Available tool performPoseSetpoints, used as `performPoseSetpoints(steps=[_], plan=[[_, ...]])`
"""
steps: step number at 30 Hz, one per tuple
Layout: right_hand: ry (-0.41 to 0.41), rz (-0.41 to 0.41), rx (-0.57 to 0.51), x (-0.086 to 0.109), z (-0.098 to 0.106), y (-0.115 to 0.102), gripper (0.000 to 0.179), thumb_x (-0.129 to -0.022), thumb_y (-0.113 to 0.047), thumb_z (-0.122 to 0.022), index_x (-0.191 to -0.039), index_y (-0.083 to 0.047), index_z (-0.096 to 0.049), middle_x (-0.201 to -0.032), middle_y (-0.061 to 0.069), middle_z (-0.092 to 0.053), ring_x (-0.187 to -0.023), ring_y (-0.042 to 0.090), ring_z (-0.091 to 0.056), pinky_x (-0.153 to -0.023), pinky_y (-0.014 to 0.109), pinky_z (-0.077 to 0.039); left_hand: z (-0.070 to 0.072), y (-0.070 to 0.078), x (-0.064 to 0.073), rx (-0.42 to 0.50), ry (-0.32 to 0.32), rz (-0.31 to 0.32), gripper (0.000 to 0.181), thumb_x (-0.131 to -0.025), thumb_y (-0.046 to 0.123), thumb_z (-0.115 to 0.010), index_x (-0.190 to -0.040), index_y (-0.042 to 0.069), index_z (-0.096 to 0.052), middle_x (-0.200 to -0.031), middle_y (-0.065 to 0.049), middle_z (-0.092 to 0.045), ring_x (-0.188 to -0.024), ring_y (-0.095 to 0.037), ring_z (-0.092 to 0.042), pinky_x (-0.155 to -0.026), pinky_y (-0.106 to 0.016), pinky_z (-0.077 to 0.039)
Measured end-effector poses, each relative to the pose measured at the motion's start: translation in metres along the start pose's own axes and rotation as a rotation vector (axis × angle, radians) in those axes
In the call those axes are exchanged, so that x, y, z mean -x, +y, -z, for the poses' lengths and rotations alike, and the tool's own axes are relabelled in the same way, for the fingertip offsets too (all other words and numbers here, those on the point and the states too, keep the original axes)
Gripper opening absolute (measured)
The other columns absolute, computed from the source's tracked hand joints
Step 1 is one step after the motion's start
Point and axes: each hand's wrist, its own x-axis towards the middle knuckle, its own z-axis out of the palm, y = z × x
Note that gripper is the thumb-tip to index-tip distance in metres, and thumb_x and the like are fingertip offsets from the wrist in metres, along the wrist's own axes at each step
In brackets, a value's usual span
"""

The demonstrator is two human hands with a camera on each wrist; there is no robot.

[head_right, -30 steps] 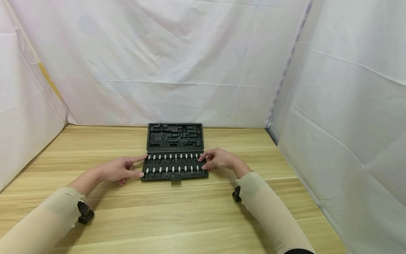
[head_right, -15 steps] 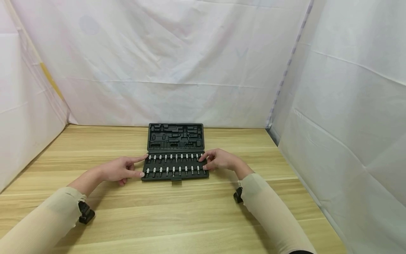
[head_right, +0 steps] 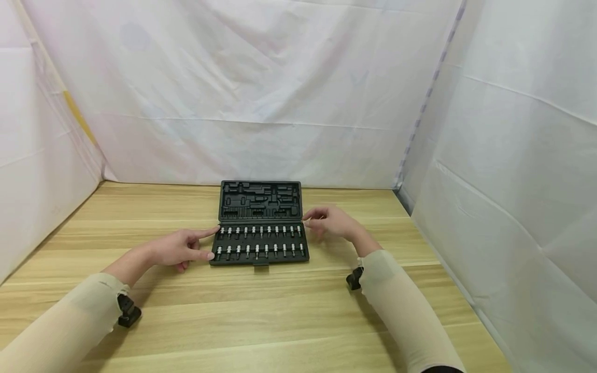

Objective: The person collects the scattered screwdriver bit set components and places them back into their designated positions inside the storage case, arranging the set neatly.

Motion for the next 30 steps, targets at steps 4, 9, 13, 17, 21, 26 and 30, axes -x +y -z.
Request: performPoseSetpoints(steps=[4,9,13,17,21,26,30], plan=[[0.070,-0.008,-0.018,-0.012,0.004,-0.002,0.043,-0.112,-0.030,-0.066,-0.147,-0.007,-0.066,-0.139,0.019,-0.069,-0.116,0.034,-0.073,-0.102,0.050,-0.064,0.000,-0.001,-0.001,-0.003,0.001,0.000,0.091,-0.102,0.043,-0.079,-0.176,0.027,-0.028,-0.085,-0.005,-0.047,-0.065,-0.018,-0.054,-0.060,-0.034,-0.059],[0.136,-0.003,-0.067,-0.032,0.006,-0.003,0.046,-0.113,-0.028,-0.063,-0.152,-0.003,-0.061,-0.143,0.023,-0.066,-0.125,0.041,-0.070,-0.106,0.053,-0.062,-0.001,-0.002,-0.003,0.001,0.004,0.002,0.091,-0.102,0.043,-0.079,-0.176,0.027,-0.028,-0.085,-0.005,-0.047,-0.066,-0.018,-0.053,-0.060,-0.034,-0.059],[0.197,-0.024,-0.123,-0.048,0.003,-0.005,0.049,-0.114,-0.023,-0.062,-0.158,-0.003,-0.055,-0.149,0.025,-0.062,-0.133,0.042,-0.066,-0.110,0.055,-0.060,-0.002,-0.004,-0.004,0.003,0.004,0.002,0.092,-0.102,0.043,-0.080,-0.176,0.027,-0.028,-0.085,-0.004,-0.047,-0.065,-0.018,-0.054,-0.060,-0.035,-0.060],[0.221,-0.052,-0.193,-0.062,-0.001,-0.008,0.061,-0.113,-0.022,-0.064,-0.168,-0.006,-0.041,-0.163,0.025,-0.050,-0.143,0.044,-0.059,-0.117,0.057,-0.055,-0.003,-0.005,-0.005,0.001,0.007,0.004,0.092,-0.102,0.043,-0.080,-0.176,0.027,-0.028,-0.085,-0.004,-0.047,-0.065,-0.018,-0.054,-0.060,-0.035,-0.060],[0.210,-0.065,-0.253,-0.072,-0.007,-0.009,0.075,-0.112,-0.024,-0.067,-0.174,-0.008,-0.028,-0.173,0.026,-0.038,-0.152,0.045,-0.051,-0.124,0.056,-0.049,-0.004,-0.006,-0.007,0.003,0.006,0.005,0.092,-0.101,0.044,-0.080,-0.176,0.028,-0.029,-0.086,-0.005,-0.047,-0.066,-0.018,-0.055,-0.060,-0.035,-0.060],[0.212,-0.068,-0.272,-0.078,-0.011,-0.007,0.080,-0.111,-0.026,-0.067,-0.176,-0.011,-0.023,-0.176,0.025,-0.032,-0.155,0.044,-0.048,-0.126,0.055,-0.046,-0.004,-0.006,-0.008,0.001,0.009,0.005,0.092,-0.101,0.045,-0.080,-0.176,0.028,-0.029,-0.086,-0.005,-0.047,-0.066,-0.018,-0.055,-0.061,-0.035,-0.060],[0.222,-0.031,-0.370,-0.080,-0.011,-0.006,0.079,-0.112,-0.021,-0.065,-0.176,-0.008,-0.021,-0.177,0.025,-0.031,-0.158,0.043,-0.044,-0.129,0.057,-0.043,-0.004,-0.006,-0.009,-0.002,0.012,0.004,0.092,-0.102,0.043,-0.080,-0.175,0.026,-0.029,-0.085,-0.005,-0.048,-0.064,-0.018,-0.055,-0.060,-0.036,-0.060]])
